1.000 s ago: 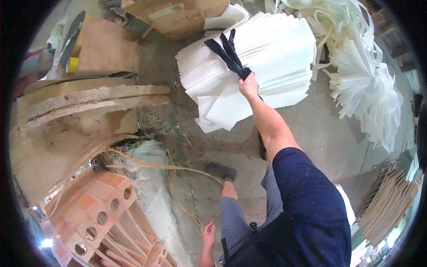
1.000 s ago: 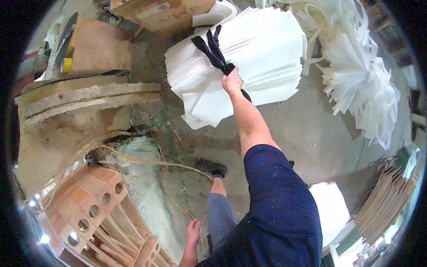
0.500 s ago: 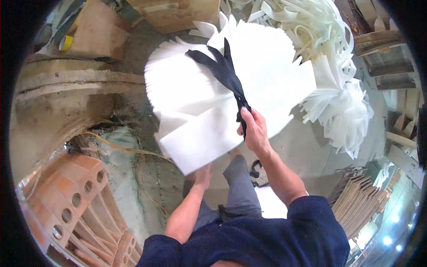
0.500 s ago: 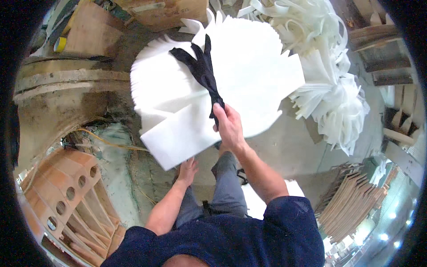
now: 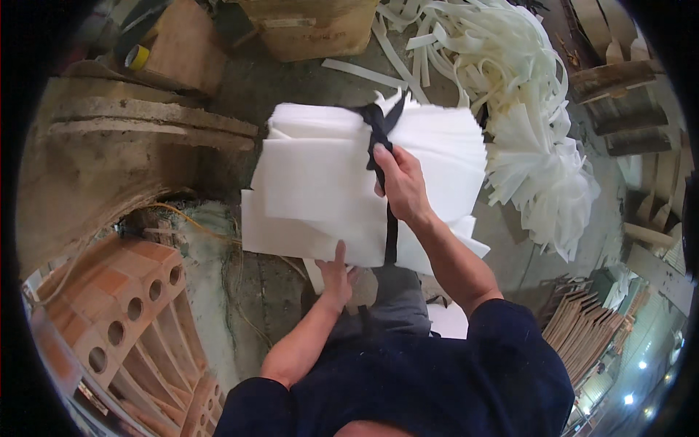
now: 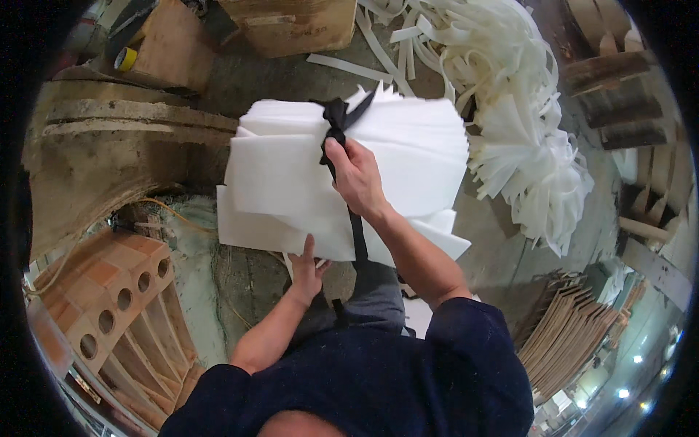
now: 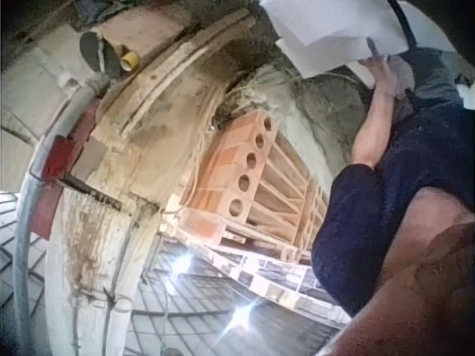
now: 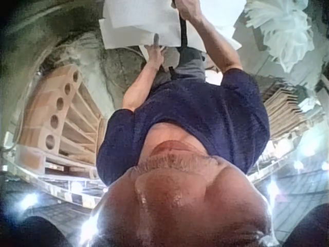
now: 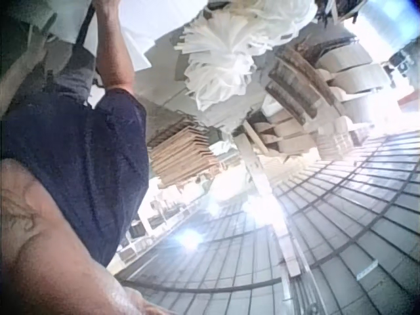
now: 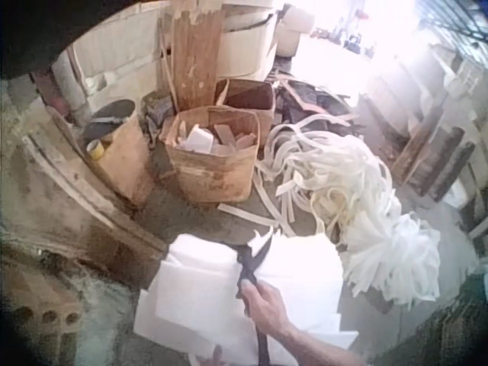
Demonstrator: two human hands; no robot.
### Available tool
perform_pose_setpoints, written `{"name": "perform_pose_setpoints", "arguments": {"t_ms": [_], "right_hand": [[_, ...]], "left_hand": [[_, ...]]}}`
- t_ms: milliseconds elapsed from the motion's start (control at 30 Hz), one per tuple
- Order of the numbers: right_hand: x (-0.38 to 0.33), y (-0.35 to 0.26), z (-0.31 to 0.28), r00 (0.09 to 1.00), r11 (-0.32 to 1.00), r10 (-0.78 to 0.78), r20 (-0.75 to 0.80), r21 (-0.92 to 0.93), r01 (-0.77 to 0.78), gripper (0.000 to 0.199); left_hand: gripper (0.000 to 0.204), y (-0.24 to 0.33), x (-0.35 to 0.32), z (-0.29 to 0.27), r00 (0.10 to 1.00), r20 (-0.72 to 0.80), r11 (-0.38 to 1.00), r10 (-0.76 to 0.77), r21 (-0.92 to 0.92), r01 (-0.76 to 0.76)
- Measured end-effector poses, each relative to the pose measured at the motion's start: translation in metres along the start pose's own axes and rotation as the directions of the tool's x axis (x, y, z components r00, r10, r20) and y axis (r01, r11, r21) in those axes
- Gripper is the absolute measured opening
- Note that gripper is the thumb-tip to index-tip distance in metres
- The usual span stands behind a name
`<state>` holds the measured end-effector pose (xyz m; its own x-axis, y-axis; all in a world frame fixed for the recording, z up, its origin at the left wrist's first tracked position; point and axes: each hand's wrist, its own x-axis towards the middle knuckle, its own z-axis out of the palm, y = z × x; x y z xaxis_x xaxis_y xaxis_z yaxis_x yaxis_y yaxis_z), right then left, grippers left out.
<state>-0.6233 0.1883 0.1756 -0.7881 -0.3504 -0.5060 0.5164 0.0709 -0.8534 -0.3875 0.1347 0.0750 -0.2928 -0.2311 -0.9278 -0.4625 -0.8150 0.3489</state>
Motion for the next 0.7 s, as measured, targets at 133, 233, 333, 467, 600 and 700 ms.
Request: {"name": "perform_pose_setpoints", "arguments": {"t_ms": [133,233,333,467,600,700], "right_hand": [[0.090,0.017,0.005,0.989,0.989,0.100,0.107,0.100,-0.110,0.030],[0.237,0.104,-0.035,0.974,0.973,0.226,-0.027,-0.034,-0.227,0.032],[0.348,0.195,-0.085,0.984,0.920,0.137,-0.114,-0.353,-0.169,0.032],[0.408,0.225,-0.093,0.945,0.923,0.325,0.031,-0.226,-0.310,0.029],[0.411,0.209,-0.081,0.990,0.919,0.135,0.045,-0.379,-0.108,0.027],[0.411,0.180,-0.097,0.966,0.734,0.068,0.251,-0.668,0.122,0.027]], "left_hand": [[0.103,0.039,0.098,0.038,0.991,-0.127,0.998,-0.036,0.041,0.042],[0.103,0.066,0.188,0.067,0.945,-0.318,0.966,0.080,0.260,0.005],[0.088,0.088,0.237,0.111,0.922,-0.175,0.803,0.346,0.563,-0.195],[0.085,0.121,0.314,0.156,0.642,0.254,0.251,0.723,0.769,-0.587],[0.094,0.140,0.386,0.186,0.700,0.271,0.192,0.661,0.841,-0.506],[0.107,0.144,0.431,0.191,0.783,0.272,0.226,0.559,0.859,-0.460]]}}
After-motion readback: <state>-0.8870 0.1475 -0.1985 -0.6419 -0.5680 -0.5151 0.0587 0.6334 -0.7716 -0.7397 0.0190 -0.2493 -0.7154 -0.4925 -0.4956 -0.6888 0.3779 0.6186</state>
